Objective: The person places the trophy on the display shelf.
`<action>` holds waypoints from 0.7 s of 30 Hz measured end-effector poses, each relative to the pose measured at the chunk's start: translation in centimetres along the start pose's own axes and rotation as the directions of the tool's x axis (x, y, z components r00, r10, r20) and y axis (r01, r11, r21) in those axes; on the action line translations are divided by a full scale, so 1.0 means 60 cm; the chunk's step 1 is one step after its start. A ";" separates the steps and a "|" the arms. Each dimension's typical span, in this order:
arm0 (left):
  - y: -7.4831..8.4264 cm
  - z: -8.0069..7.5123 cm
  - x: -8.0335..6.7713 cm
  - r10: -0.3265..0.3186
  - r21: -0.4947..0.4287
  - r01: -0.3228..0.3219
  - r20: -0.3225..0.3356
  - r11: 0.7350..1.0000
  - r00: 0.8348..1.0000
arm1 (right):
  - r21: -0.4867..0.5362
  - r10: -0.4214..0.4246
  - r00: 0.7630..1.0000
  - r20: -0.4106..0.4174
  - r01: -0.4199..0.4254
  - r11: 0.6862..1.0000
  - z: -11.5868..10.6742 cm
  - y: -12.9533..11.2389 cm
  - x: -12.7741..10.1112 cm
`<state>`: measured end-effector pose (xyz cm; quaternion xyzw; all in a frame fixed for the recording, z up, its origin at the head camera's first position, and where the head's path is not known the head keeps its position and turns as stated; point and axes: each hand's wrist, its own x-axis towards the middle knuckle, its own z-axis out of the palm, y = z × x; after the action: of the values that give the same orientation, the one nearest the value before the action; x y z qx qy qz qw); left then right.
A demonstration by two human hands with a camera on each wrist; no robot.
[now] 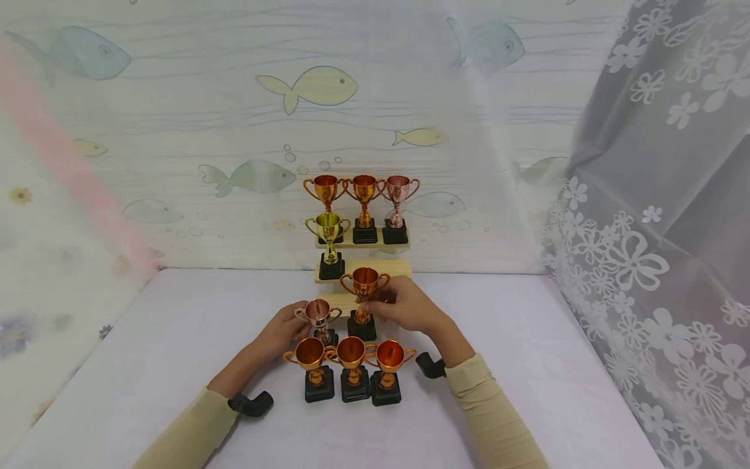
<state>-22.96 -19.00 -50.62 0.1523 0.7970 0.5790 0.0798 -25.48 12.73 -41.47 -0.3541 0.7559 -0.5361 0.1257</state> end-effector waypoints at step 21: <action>0.006 0.000 0.000 -0.004 0.029 0.004 -0.005 1.000 1.000 | -0.103 -0.084 0.975 -0.208 0.064 0.993 -0.050 -0.049 0.044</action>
<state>-22.90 -18.88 -50.27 0.1507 0.8058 0.5676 0.0768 -27.93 12.62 -37.12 -0.3286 0.7761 -0.5382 0.0073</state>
